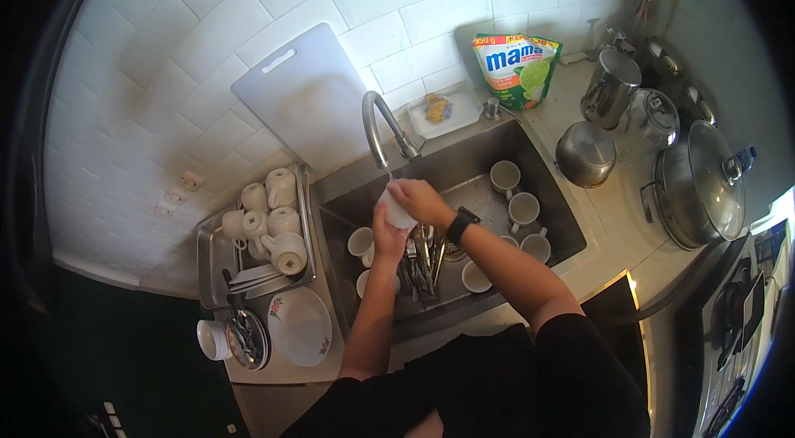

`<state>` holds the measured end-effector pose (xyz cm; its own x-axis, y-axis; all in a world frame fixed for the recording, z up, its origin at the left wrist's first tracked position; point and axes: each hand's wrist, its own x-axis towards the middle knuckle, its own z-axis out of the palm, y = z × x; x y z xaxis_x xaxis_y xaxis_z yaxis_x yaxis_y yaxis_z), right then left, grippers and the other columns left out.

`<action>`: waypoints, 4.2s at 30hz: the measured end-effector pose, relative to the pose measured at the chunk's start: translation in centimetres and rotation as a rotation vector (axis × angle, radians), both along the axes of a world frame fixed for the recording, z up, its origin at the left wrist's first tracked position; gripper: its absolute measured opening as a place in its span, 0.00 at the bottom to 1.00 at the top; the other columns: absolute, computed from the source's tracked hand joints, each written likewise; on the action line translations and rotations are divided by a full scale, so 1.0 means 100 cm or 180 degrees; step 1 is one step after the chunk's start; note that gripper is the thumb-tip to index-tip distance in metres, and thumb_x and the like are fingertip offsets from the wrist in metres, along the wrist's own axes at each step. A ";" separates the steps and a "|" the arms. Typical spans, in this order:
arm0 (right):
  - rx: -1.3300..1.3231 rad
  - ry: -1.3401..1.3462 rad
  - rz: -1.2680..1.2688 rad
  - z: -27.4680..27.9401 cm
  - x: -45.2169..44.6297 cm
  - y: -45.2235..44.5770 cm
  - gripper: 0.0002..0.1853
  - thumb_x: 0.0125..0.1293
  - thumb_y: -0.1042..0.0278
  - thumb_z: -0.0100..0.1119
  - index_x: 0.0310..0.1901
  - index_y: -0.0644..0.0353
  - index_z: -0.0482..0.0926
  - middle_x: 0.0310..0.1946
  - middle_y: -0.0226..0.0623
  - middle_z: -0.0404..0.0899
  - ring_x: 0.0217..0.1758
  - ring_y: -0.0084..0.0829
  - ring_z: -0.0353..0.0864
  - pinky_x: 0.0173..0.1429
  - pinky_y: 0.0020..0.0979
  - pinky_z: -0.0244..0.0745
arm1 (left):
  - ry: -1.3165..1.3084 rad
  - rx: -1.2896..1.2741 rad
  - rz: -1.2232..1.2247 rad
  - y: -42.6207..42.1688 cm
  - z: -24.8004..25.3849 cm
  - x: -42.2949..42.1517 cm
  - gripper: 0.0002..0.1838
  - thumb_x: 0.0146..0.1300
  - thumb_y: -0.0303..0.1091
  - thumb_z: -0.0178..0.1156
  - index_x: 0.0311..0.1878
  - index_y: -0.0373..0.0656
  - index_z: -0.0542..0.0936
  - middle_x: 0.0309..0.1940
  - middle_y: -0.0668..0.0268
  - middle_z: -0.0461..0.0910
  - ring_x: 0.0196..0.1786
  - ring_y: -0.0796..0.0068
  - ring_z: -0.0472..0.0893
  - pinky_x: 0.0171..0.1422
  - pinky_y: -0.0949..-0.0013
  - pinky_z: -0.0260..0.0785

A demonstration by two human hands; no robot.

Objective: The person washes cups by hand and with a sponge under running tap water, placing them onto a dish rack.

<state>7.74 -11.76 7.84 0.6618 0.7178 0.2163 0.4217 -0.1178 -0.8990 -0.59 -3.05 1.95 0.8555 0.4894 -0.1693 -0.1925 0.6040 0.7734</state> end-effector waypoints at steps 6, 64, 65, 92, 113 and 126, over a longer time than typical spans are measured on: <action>-0.0188 0.0490 0.0144 -0.001 -0.002 -0.004 0.16 0.64 0.58 0.50 0.31 0.65 0.75 0.18 0.40 0.75 0.18 0.28 0.74 0.23 0.29 0.69 | 0.0280 -0.0056 -0.0336 0.001 0.007 -0.004 0.32 0.60 0.63 0.42 0.57 0.48 0.65 0.52 0.65 0.70 0.55 0.70 0.71 0.53 0.62 0.66; 0.2287 0.5215 -0.0516 -0.025 0.011 0.010 0.20 0.70 0.57 0.36 0.48 0.67 0.67 0.44 0.45 0.73 0.47 0.39 0.74 0.55 0.40 0.69 | 0.0442 0.1892 -0.0420 0.040 -0.009 0.039 0.19 0.63 0.44 0.49 0.52 0.43 0.71 0.43 0.64 0.74 0.43 0.73 0.75 0.46 0.72 0.68; 0.2174 0.5052 -0.0298 -0.030 0.010 0.012 0.19 0.69 0.57 0.37 0.47 0.66 0.68 0.42 0.44 0.74 0.46 0.38 0.74 0.53 0.39 0.70 | 0.0726 0.1421 -0.0465 0.042 -0.010 0.038 0.19 0.63 0.46 0.48 0.51 0.44 0.71 0.43 0.63 0.74 0.43 0.72 0.75 0.45 0.69 0.69; -0.0299 -0.0624 -0.0168 -0.018 -0.001 0.000 0.20 0.61 0.52 0.48 0.30 0.65 0.75 0.24 0.53 0.75 0.29 0.52 0.75 0.36 0.45 0.70 | -0.0104 -0.0649 -0.0772 0.002 0.000 -0.004 0.26 0.58 0.59 0.49 0.54 0.54 0.67 0.51 0.68 0.71 0.52 0.67 0.71 0.52 0.56 0.65; -0.1435 -0.0168 -0.0105 -0.073 0.032 -0.096 0.14 0.57 0.58 0.55 0.36 0.62 0.76 0.29 0.45 0.78 0.31 0.40 0.78 0.38 0.35 0.72 | 0.1037 0.3454 -0.0032 -0.010 0.015 -0.003 0.28 0.45 0.35 0.67 0.50 0.43 0.66 0.48 0.56 0.68 0.49 0.58 0.72 0.51 0.61 0.66; -0.3907 0.0315 -0.1683 -0.143 0.073 -0.156 0.47 0.44 0.52 0.65 0.64 0.56 0.50 0.62 0.51 0.55 0.61 0.50 0.63 0.59 0.46 0.64 | 0.0434 0.1235 -0.0282 -0.015 0.009 0.005 0.25 0.52 0.40 0.63 0.52 0.44 0.68 0.46 0.60 0.71 0.44 0.63 0.74 0.44 0.65 0.69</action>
<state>15.06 -27.38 -6.42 0.8937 0.0664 -0.4438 0.0150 -0.9929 -0.1184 -0.11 -4.58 2.82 0.8796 0.4647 -0.1016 -0.0329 0.2725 0.9616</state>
